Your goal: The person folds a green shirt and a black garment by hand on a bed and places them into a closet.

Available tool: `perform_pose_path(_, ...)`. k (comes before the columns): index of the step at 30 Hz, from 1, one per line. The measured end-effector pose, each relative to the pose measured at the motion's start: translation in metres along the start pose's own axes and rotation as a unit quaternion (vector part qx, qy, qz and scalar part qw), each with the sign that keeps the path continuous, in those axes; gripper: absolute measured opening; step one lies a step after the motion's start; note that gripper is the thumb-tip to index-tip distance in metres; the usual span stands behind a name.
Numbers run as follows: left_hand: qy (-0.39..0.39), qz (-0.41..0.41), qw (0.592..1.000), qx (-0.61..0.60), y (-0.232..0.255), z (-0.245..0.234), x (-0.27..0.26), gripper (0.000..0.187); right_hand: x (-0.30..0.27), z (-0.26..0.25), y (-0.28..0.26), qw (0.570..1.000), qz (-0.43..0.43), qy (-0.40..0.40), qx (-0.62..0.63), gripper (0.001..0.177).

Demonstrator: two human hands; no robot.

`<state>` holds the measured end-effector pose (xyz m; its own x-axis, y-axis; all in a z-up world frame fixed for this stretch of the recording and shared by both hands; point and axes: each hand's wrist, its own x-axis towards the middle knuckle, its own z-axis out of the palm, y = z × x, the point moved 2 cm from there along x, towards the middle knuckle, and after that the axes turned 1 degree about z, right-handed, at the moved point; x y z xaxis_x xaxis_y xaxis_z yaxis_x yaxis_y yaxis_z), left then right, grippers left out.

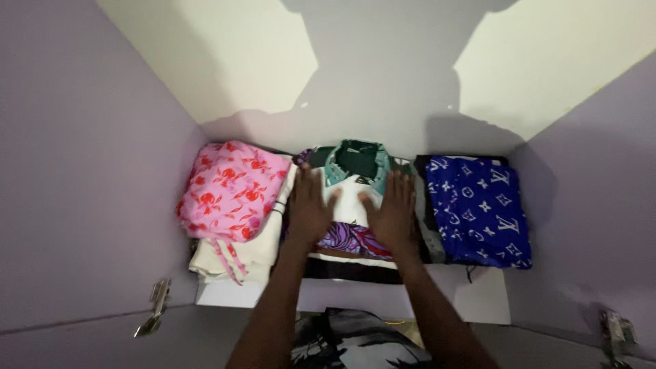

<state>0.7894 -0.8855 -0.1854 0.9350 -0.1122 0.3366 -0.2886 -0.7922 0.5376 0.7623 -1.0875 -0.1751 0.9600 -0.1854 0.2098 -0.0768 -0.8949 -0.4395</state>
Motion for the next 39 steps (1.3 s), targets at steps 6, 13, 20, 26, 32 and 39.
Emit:
perform_pose_path(6,-0.014,0.003,0.998,-0.063,0.002,-0.031,-0.032,0.076,-0.031,-0.014,-0.015,0.998,-0.006,-0.041,-0.044,0.101)
perform_pose_path(13,-0.018,-0.009,0.994,-0.104,-0.015,-0.025,-0.066,0.067,-0.043,-0.009,0.028,0.994,-0.098,-0.012,0.045,0.079)
perform_pose_path(20,0.041,-0.078,0.982,-0.168,-0.013,-0.064,-0.13,0.059,-0.077,-0.031,0.014,0.994,-0.059,0.031,0.087,0.055)
perform_pose_path(26,0.054,-0.299,0.794,-0.527,-0.05,-0.146,-0.204,0.053,-0.109,-0.064,-0.084,0.964,0.024,-0.039,0.262,0.04)
perform_pose_path(32,0.236,-0.159,0.599,-0.749,-0.075,-0.26,-0.306,0.065,-0.159,-0.045,-0.195,0.767,0.021,-0.317,0.558,0.036)
perform_pose_path(39,0.343,-0.174,0.644,-0.661,-0.032,-0.382,-0.462,0.066,-0.288,-0.039,-0.323,0.513,-0.015,-0.517,0.685,0.043)
